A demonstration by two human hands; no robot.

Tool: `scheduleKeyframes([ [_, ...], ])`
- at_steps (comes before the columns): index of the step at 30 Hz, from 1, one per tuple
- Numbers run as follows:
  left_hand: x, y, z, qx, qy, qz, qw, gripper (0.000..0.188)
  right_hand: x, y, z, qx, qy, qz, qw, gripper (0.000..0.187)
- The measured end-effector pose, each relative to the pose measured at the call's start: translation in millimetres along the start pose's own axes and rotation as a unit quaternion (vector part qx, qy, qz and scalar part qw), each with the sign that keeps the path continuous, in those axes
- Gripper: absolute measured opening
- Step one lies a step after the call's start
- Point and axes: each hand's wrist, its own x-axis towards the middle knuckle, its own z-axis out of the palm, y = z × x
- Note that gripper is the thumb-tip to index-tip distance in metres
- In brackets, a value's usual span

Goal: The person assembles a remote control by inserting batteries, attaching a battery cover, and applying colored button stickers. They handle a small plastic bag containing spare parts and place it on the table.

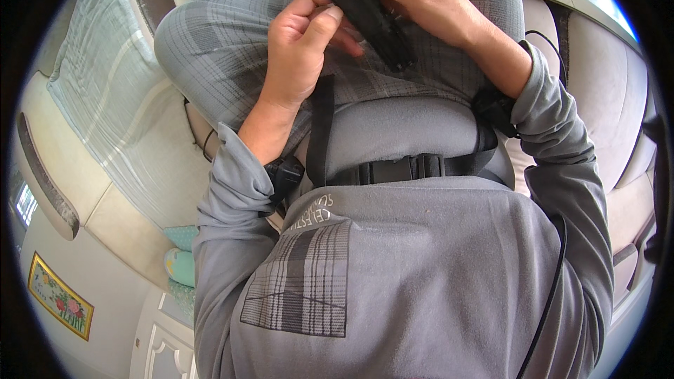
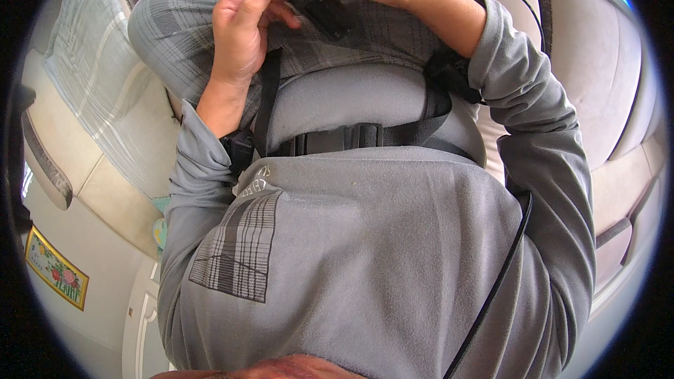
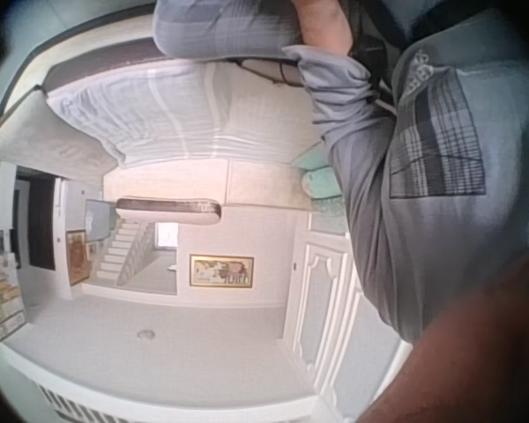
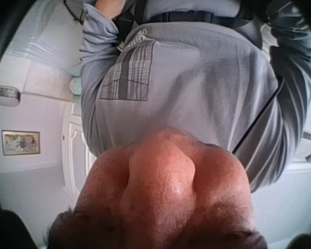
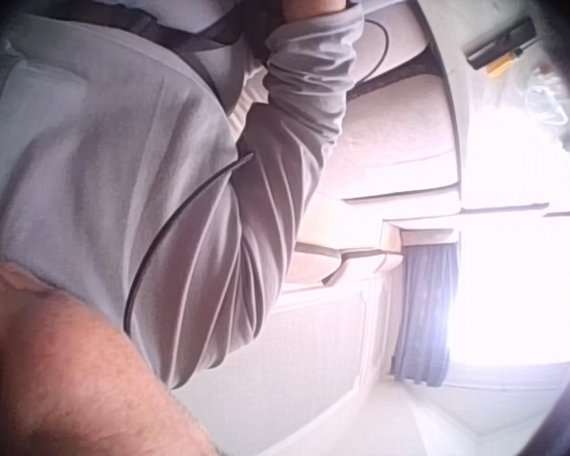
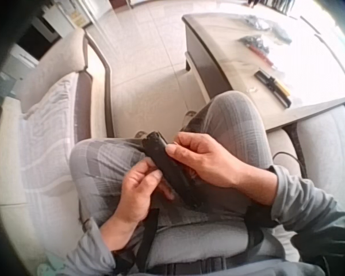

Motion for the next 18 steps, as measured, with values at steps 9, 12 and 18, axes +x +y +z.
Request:
scheduleKeyframes([
  [9,1.5,-2.5,-1.0,-0.003,0.011,0.007,1.0,0.027,-3.8,-8.4,-1.3,-0.022,0.008,0.025,0.999,0.022],
  [12,2.0,-4.8,-3.7,0.007,0.02,0.018,1.0,0.027,-5.2,-12.8,-1.8,-0.053,0.006,0.018,0.998,0.017],
  [18,2.2,-11.5,-7.5,-0.002,0.03,0.025,0.999,0.026,-4.2,-9.2,-3.6,-0.004,-0.035,0.026,0.999,0.014],
])
